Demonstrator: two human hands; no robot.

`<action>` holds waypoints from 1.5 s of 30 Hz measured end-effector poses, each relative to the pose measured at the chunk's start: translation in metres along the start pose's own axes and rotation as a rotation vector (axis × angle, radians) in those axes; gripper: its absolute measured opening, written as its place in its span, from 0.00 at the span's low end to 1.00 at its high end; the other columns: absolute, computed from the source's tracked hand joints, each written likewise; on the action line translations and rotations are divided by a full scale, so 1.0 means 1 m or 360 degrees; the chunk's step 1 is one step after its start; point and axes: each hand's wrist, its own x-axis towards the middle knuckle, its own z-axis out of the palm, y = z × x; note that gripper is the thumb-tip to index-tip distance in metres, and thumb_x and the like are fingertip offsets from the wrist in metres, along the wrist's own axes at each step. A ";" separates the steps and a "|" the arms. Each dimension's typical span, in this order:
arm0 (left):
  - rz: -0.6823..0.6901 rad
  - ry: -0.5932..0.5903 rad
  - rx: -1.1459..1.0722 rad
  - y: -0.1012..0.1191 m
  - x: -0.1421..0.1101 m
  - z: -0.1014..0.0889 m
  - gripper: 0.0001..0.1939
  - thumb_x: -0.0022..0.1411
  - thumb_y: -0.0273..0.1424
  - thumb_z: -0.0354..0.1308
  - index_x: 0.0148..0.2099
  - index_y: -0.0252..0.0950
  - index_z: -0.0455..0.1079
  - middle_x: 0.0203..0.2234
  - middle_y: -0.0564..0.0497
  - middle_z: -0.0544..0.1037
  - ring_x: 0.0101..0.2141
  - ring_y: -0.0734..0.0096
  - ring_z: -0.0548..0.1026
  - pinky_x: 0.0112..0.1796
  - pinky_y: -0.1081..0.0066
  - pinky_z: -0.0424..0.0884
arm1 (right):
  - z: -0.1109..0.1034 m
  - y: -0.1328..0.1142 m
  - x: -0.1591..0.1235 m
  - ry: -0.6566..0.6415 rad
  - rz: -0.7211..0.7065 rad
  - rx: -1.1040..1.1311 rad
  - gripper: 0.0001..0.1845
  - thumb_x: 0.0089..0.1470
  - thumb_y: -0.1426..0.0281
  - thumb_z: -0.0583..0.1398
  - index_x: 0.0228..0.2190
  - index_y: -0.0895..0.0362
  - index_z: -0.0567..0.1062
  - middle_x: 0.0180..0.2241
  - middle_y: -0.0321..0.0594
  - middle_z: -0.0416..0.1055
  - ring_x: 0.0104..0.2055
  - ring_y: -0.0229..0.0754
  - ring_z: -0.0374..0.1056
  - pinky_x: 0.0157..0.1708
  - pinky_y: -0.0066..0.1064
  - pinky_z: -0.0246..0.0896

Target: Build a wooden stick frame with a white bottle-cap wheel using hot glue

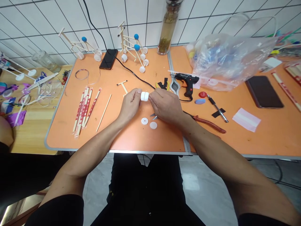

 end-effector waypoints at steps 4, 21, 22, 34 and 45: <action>0.0044 -0.0003 0.0015 0.004 -0.001 0.000 0.38 0.74 0.72 0.54 0.31 0.42 0.63 0.23 0.54 0.65 0.27 0.69 0.63 0.29 0.65 0.57 | 0.000 -0.001 0.000 -0.0023 0.0034 0.0076 0.19 0.81 0.69 0.50 0.39 0.53 0.76 0.37 0.46 0.77 0.37 0.49 0.67 0.36 0.42 0.52; -0.0465 -0.0244 -0.0670 0.014 0.010 -0.011 0.28 0.65 0.57 0.79 0.45 0.38 0.78 0.29 0.55 0.82 0.23 0.78 0.77 0.23 0.78 0.73 | -0.003 0.011 0.000 -0.0142 0.0226 0.0355 0.18 0.84 0.62 0.52 0.51 0.54 0.79 0.48 0.49 0.83 0.48 0.52 0.76 0.42 0.40 0.62; -0.0459 -0.0237 -0.0672 0.014 0.010 -0.011 0.28 0.64 0.57 0.79 0.46 0.38 0.78 0.29 0.55 0.82 0.23 0.78 0.77 0.23 0.78 0.73 | -0.004 0.011 0.000 -0.0147 0.0225 0.0347 0.18 0.84 0.61 0.51 0.51 0.54 0.79 0.48 0.49 0.83 0.47 0.52 0.76 0.42 0.40 0.62; -0.0417 -0.0394 -0.0675 0.015 0.008 -0.011 0.34 0.55 0.60 0.83 0.46 0.37 0.81 0.33 0.51 0.85 0.27 0.75 0.80 0.28 0.75 0.79 | 0.001 0.013 -0.001 -0.0119 0.0195 0.0242 0.20 0.84 0.63 0.49 0.45 0.53 0.79 0.43 0.47 0.82 0.44 0.50 0.73 0.39 0.40 0.57; -0.0246 -0.0278 -0.0638 0.010 0.009 -0.008 0.35 0.51 0.55 0.87 0.50 0.37 0.85 0.37 0.49 0.89 0.32 0.71 0.84 0.37 0.70 0.83 | 0.002 0.010 -0.002 -0.0002 0.0196 0.0378 0.19 0.82 0.65 0.51 0.46 0.53 0.80 0.44 0.47 0.82 0.45 0.51 0.75 0.40 0.40 0.59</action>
